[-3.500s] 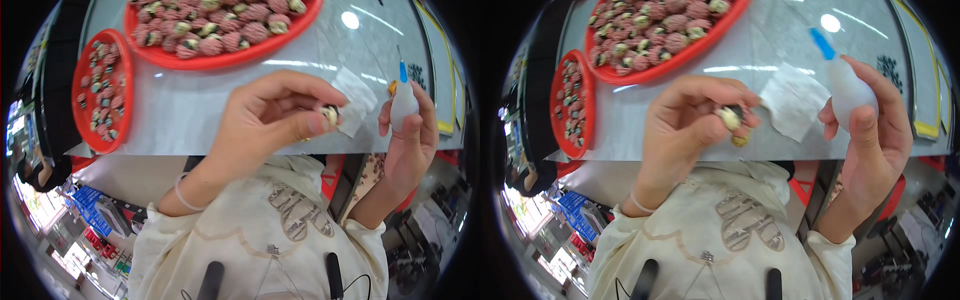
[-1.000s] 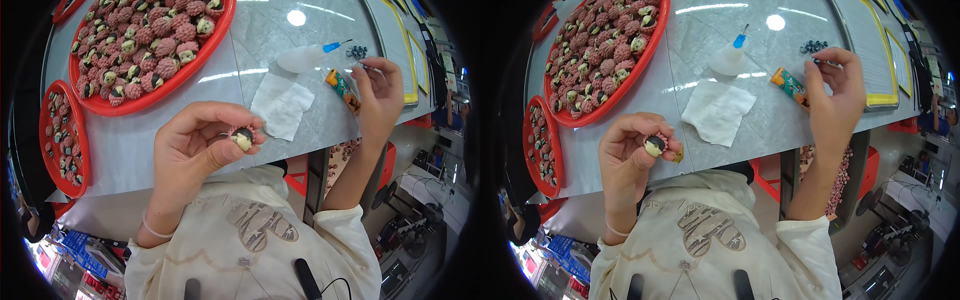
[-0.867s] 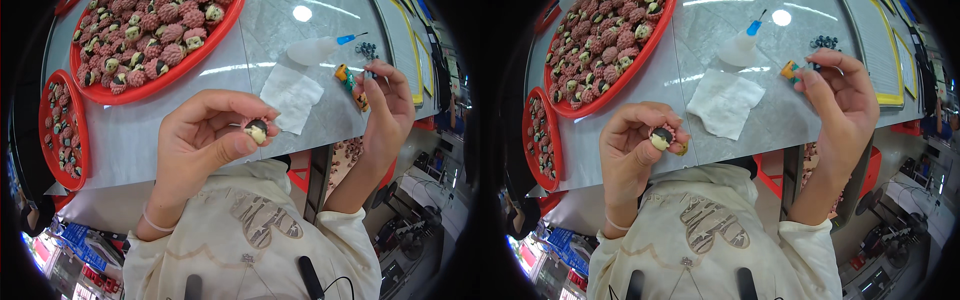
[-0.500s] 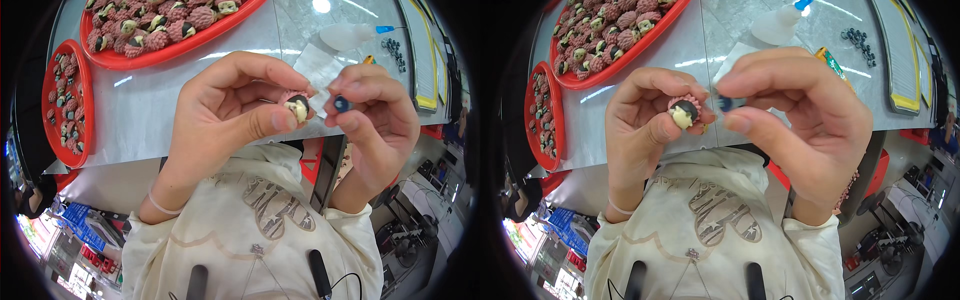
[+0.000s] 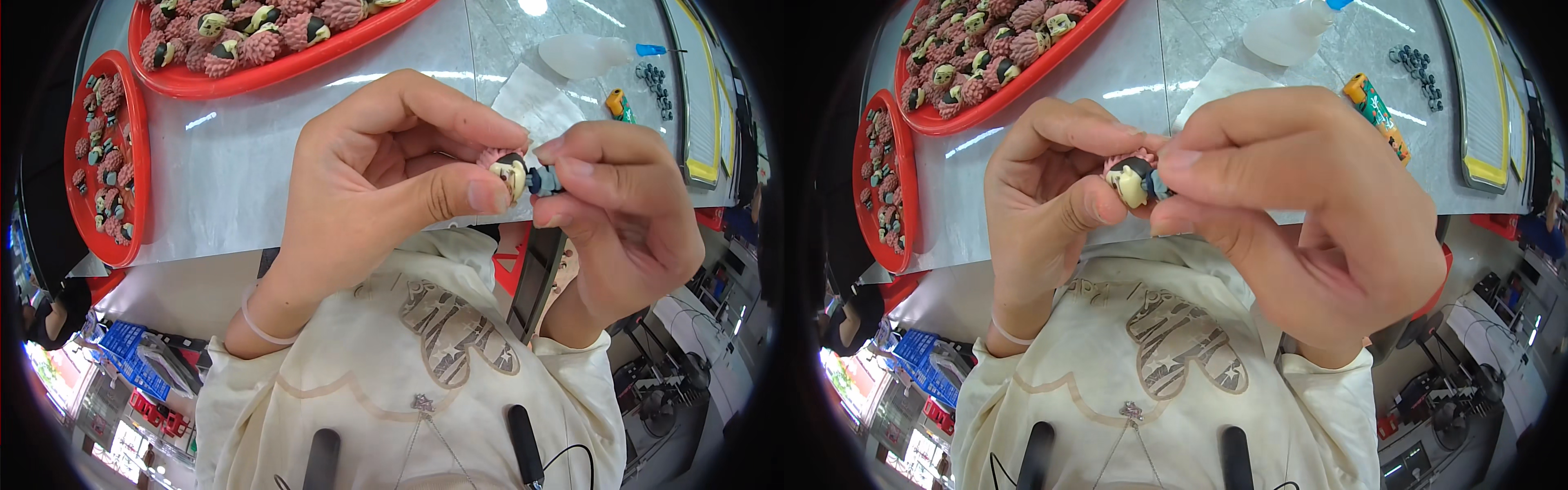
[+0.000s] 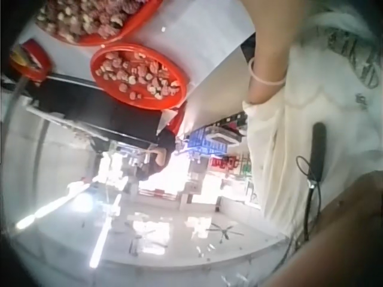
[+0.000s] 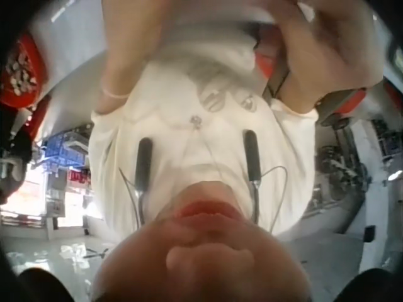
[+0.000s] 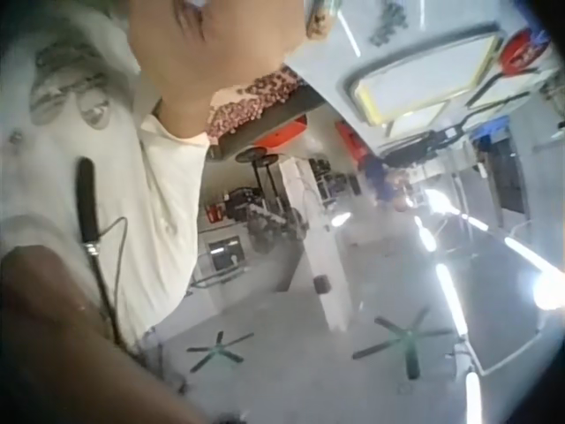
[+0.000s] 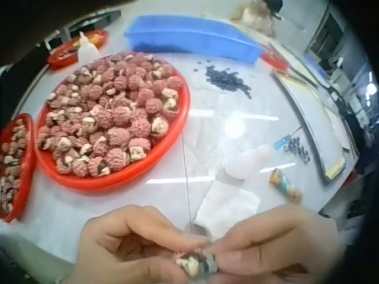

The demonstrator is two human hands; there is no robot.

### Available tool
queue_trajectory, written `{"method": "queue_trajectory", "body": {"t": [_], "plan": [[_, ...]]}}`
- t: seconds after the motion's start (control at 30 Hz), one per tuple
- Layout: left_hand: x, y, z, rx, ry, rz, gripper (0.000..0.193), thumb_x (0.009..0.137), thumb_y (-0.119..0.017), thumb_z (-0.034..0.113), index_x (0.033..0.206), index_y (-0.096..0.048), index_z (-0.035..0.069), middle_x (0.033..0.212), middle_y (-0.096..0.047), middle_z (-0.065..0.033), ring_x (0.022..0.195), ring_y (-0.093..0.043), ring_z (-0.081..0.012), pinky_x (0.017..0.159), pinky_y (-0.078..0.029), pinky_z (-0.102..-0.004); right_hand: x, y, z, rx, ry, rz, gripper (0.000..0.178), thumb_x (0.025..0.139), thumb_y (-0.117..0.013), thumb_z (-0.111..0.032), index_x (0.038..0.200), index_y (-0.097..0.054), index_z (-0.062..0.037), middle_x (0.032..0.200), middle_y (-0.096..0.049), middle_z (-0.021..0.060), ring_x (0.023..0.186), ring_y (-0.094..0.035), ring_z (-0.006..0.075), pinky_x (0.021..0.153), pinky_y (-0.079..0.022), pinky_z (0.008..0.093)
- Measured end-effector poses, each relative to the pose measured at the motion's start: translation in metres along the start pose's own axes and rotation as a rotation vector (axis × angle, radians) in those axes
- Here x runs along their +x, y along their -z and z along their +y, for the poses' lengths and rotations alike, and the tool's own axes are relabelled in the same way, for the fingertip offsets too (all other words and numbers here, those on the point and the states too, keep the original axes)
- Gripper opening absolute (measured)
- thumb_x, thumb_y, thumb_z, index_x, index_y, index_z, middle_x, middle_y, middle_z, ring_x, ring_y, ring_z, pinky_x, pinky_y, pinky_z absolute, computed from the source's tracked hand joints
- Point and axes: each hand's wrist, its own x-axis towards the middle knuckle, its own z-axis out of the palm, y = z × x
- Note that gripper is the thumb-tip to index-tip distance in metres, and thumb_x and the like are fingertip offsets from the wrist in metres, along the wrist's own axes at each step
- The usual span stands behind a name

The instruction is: The person assembles figurine components by attaching small parts together by hand, applies glue to figurine heads using a squeeze bottle, attaches the assembled pieces to the heads, and places the finished figurines into a red tray.

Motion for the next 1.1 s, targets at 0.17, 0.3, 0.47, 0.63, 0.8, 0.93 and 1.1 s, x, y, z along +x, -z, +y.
{"method": "queue_trajectory", "body": {"t": [0.17, 0.3, 0.47, 0.63, 0.8, 0.93, 1.1], "plan": [[0.0, -0.003, 0.003, -0.009, 0.052, 0.025, 0.031, 0.065, -0.069, 0.011, 0.089, -0.054, -0.002, 0.079, -0.055, -0.01, 0.078, -0.058, -0.0177, 0.065, -0.049, -0.0239, 0.004, -0.002, -0.005, -0.215, 0.105, -0.005, 0.019, 0.062, -0.066, 0.005, 0.077, -0.055, 0.0054, 0.077, -0.055, 0.0199, 0.062, -0.057, 0.0194, 0.052, -0.047, 0.0215], [-0.002, -0.007, 0.002, -0.025, 0.037, 0.057, 0.029, 0.064, -0.07, 0.01, 0.086, -0.056, -0.003, 0.078, -0.055, -0.0096, 0.073, -0.057, -0.0156, 0.066, -0.049, -0.0243, 0.003, -0.004, -0.006, -0.227, 0.157, 0.023, 0.018, 0.063, -0.065, 0.007, 0.077, -0.054, 0.0062, 0.076, -0.055, 0.02, 0.06, -0.057, 0.0173, 0.047, -0.047, 0.0193], [0.001, -0.001, -0.003, 0.017, -0.06, 0.063, 0.028, 0.061, -0.071, 0.009, 0.083, -0.058, -0.003, 0.073, -0.055, -0.0086, 0.062, -0.051, -0.0116, 0.066, -0.048, -0.025, 0.007, -0.007, -0.003, -0.199, 0.126, -0.033, 0.017, 0.064, -0.065, 0.006, 0.076, -0.054, 0.0063, 0.074, -0.055, 0.0193, 0.06, -0.057, 0.017, 0.047, -0.047, 0.0189], [0.001, 0.003, 0.0, 0.083, -0.069, 0.045, 0.024, 0.063, -0.07, 0.003, 0.084, -0.059, -0.004, 0.075, -0.056, -0.0093, 0.068, -0.053, -0.0131, 0.066, -0.048, -0.0251, 0.006, -0.018, -0.003, -0.226, 0.084, 0.093, 0.017, 0.062, -0.066, 0.006, 0.074, -0.054, 0.0052, 0.073, -0.055, 0.0184, 0.058, -0.057, 0.0162, 0.047, -0.046, 0.019], [-0.001, -0.003, 0.005, 0.082, 0.047, 0.041, 0.023, 0.067, -0.064, -0.005, 0.089, -0.058, -0.005, 0.085, -0.057, -0.0121, 0.076, -0.055, -0.015, 0.067, -0.047, -0.0251, 0.0, -0.014, -0.01, -0.258, 0.012, 0.108, 0.017, 0.062, -0.065, 0.01, 0.075, -0.056, 0.004, 0.075, -0.055, 0.0166, 0.058, -0.056, 0.0159, 0.05, -0.046, 0.0203], [-0.004, -0.004, 0.014, -0.155, 0.165, -0.025, 0.028, 0.067, -0.064, -0.006, 0.094, -0.054, -0.005, 0.088, -0.057, -0.0127, 0.078, -0.056, -0.0153, 0.068, -0.047, -0.0259, -0.001, -0.021, -0.019, -0.443, 0.041, -0.035, 0.018, 0.069, -0.066, -0.007, 0.085, -0.06, -0.0009, 0.084, -0.054, 0.0147, 0.07, -0.053, 0.0182, 0.058, -0.045, 0.0245], [-0.005, 0.03, 0.045, 0.28, -0.369, 0.104, 0.027, 0.077, -0.058, 0.013, 0.097, -0.05, -0.004, 0.089, -0.057, -0.0138, 0.075, -0.057, -0.0189, 0.068, -0.048, -0.0294, -0.008, -0.008, -0.014, -0.485, 0.168, -0.011, 0.045, 0.072, -0.061, -0.039, 0.098, -0.056, -0.0019, 0.089, -0.052, 0.0153, 0.076, -0.05, 0.0229, 0.062, -0.043, 0.0285]]}}
